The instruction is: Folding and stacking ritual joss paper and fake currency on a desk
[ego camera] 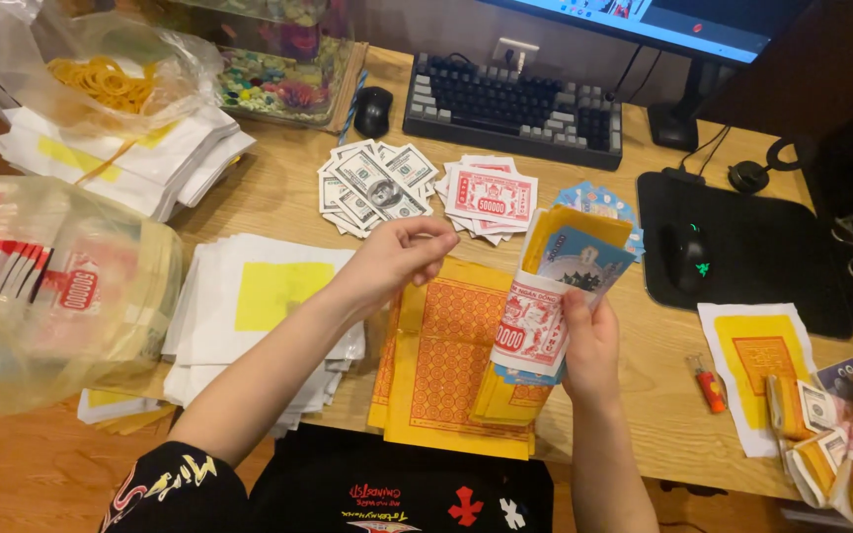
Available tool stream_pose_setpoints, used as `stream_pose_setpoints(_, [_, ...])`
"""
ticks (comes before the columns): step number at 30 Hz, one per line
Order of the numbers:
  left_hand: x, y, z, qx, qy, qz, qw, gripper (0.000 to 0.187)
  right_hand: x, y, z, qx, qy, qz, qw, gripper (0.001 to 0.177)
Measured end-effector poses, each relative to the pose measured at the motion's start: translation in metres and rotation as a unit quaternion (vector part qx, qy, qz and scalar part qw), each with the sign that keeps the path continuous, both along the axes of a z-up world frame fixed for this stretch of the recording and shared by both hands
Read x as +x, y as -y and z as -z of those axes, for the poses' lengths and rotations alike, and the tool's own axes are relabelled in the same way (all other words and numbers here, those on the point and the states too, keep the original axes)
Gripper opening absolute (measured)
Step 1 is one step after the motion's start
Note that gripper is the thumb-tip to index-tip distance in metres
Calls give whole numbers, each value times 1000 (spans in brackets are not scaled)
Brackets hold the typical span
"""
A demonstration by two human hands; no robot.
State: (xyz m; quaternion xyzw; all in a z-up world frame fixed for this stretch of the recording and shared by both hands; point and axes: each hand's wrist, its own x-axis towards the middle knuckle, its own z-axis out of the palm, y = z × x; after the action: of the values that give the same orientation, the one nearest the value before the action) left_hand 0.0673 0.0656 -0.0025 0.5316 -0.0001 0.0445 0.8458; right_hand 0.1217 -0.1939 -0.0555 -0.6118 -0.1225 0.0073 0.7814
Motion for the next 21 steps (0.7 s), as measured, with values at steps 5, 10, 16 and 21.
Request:
stream_pose_setpoints(5, [-16, 11, -20, 10, 19, 30, 999, 37, -6, -6, -14, -4, -15, -4, 1000, 21])
stream_pose_setpoints(10, [-33, 14, -40, 9, 91, 122, 988, 54, -9, -9, -21, -4, -11, -10, 1000, 23])
stream_pose_setpoints(16, [-36, 19, -33, 154, 136, 28, 978, 44, -7, -5, -16, -22, -3, -12, 1000, 22])
stream_pose_setpoints(21, [-42, 19, -33, 160, 165, 103, 968, 48, -6, -6, -17, -16, 4, -8, 1000, 21])
